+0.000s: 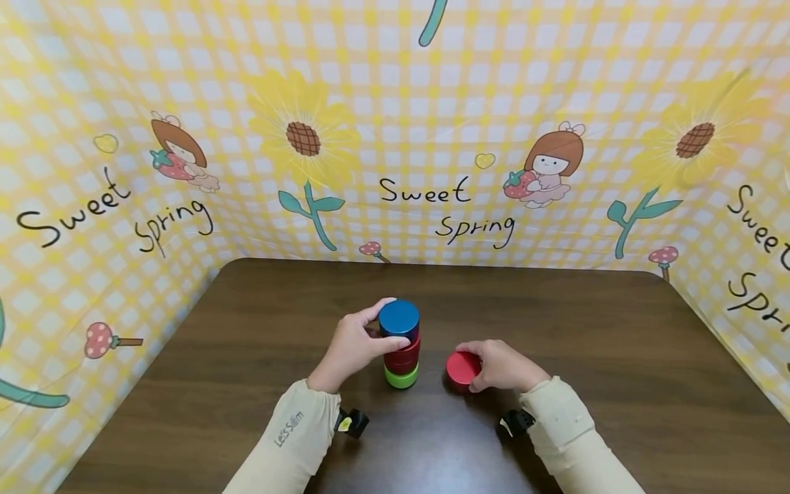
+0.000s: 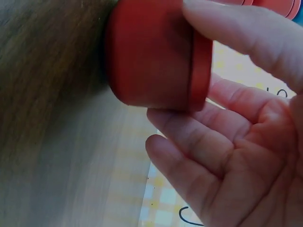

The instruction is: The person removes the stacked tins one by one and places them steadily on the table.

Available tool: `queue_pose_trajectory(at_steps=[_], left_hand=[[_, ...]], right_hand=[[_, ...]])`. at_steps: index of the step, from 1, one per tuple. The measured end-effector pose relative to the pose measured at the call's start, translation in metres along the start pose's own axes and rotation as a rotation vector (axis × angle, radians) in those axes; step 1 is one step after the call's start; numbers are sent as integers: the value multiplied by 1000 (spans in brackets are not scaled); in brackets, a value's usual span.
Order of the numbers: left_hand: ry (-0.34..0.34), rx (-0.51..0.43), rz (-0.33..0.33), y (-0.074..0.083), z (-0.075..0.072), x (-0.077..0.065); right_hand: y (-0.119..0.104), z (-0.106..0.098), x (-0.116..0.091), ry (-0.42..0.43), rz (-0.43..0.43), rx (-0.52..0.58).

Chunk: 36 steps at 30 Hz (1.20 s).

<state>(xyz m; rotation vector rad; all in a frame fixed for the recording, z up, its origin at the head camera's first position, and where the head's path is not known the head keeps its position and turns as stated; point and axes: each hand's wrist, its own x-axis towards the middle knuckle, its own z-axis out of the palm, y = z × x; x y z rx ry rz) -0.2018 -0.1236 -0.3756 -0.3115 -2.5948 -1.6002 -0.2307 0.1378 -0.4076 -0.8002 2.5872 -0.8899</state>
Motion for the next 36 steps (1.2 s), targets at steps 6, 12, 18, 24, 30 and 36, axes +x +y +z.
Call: queue_pose_trajectory(at_steps=[6, 12, 18, 24, 30, 36], left_hand=[[2, 9, 3, 2, 0, 0], [-10, 7, 11, 1, -2, 0], [0, 25, 21, -1, -3, -1], [12, 97, 35, -3, 0, -4], [2, 110, 56, -5, 0, -7], [-9, 30, 43, -12, 1, -8]], right_hand=[[-2, -4, -3, 12, 24, 26], [-4, -14, -5, 70, 57, 107], [-5, -17, -5, 120, 26, 198], [-9, -19, -7, 222, -1, 211], [-16, -20, -6, 324, -27, 264], [-27, -17, -3, 370, -87, 339]])
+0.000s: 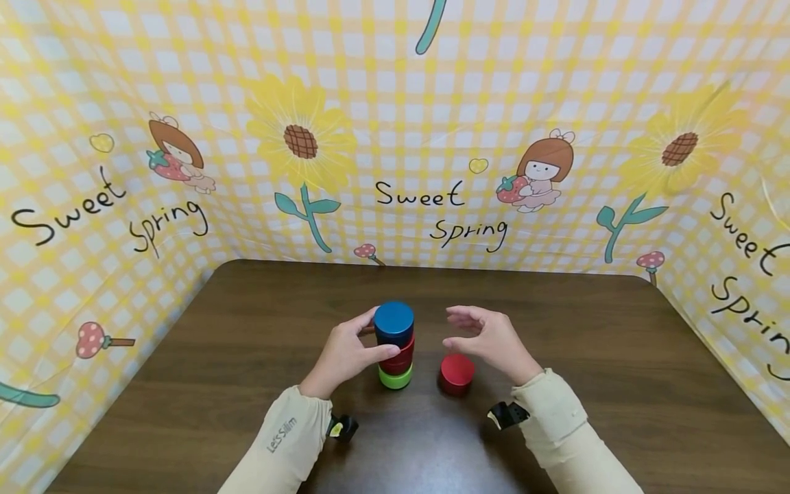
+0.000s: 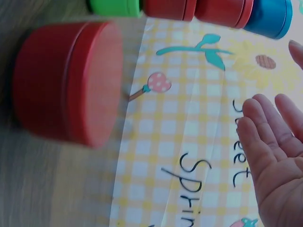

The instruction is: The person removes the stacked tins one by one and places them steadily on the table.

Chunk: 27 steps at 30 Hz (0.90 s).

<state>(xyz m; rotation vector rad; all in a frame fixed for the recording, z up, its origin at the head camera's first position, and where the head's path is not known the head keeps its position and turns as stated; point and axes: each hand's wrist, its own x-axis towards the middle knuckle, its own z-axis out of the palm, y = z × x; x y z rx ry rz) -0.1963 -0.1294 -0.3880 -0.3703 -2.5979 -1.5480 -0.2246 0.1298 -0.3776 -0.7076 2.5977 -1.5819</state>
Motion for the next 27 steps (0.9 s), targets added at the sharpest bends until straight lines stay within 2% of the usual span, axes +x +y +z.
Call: queue_pose_trajectory(at_steps=[9, 14, 22, 27], left_hand=[[22, -83, -40, -8, 5, -1], [24, -97, -45, -13, 8, 0], [32, -118, -25, -14, 13, -2], [40, -133, -40, -14, 16, -7]], right_hand=[[-14, 16, 7, 29, -88, 49], [-22, 26, 11, 52, -121, 0], [-30, 42, 16, 72, -228, -88], [-32, 50, 15, 80, -239, -101]])
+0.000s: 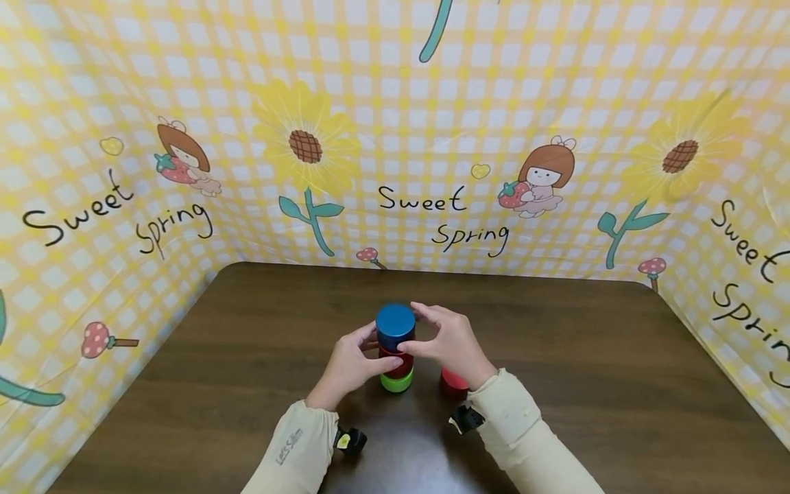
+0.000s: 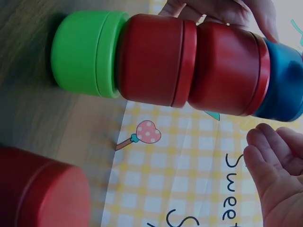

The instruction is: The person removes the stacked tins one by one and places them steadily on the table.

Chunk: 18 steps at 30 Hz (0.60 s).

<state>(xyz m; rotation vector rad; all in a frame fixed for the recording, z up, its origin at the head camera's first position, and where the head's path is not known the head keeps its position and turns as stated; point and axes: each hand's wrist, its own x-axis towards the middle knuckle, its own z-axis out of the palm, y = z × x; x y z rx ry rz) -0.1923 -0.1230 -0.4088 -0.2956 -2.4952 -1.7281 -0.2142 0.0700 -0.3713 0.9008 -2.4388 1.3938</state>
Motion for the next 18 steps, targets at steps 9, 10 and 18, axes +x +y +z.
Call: queue_pose_trajectory(at_steps=[9, 10, 18], left_hand=[[36, 17, 2, 4, 2, -1], [47, 27, 2, 5, 1, -1], [62, 21, 9, 5, 5, 1]], right_hand=[[1, 10, 2, 28, -9, 68], [0, 11, 3, 27, -6, 75], [2, 13, 4, 40, 40, 103]])
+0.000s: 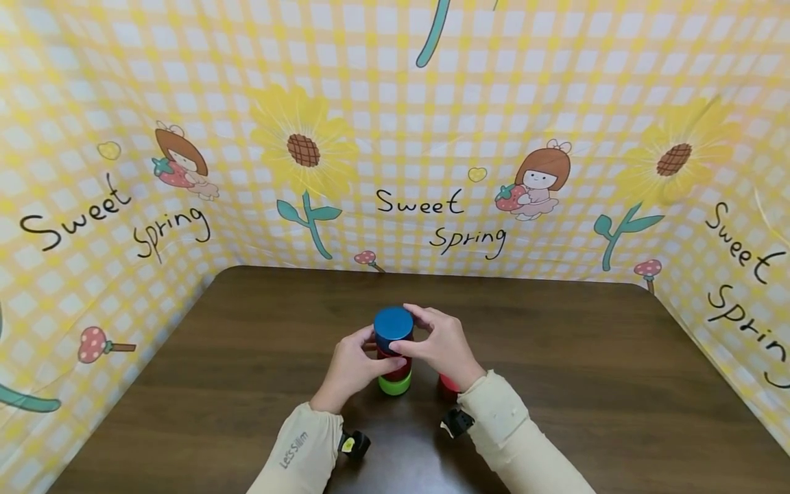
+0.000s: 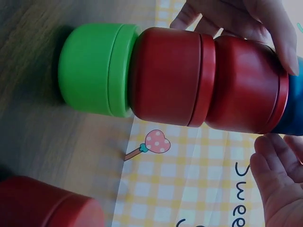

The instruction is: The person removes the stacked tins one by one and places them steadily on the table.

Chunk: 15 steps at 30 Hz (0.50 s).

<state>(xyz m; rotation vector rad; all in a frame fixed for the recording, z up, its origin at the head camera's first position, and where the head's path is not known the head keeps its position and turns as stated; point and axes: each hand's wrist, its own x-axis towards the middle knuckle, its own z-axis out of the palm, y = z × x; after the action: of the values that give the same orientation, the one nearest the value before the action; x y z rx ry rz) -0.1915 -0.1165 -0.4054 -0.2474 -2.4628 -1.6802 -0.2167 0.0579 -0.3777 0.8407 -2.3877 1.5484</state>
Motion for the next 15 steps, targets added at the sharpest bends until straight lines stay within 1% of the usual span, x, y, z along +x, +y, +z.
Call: queue_pose_trajectory(at_steps=[6, 9, 15], left_hand=[[12, 5, 11, -1, 1, 0], [7, 5, 1, -1, 0, 1], [-13, 18, -27, -2, 0, 1]], right_hand=[[-1, 1, 2, -12, 3, 48], [-2, 0, 1, 6, 0, 42], [-3, -5, -1, 56, 25, 13]])
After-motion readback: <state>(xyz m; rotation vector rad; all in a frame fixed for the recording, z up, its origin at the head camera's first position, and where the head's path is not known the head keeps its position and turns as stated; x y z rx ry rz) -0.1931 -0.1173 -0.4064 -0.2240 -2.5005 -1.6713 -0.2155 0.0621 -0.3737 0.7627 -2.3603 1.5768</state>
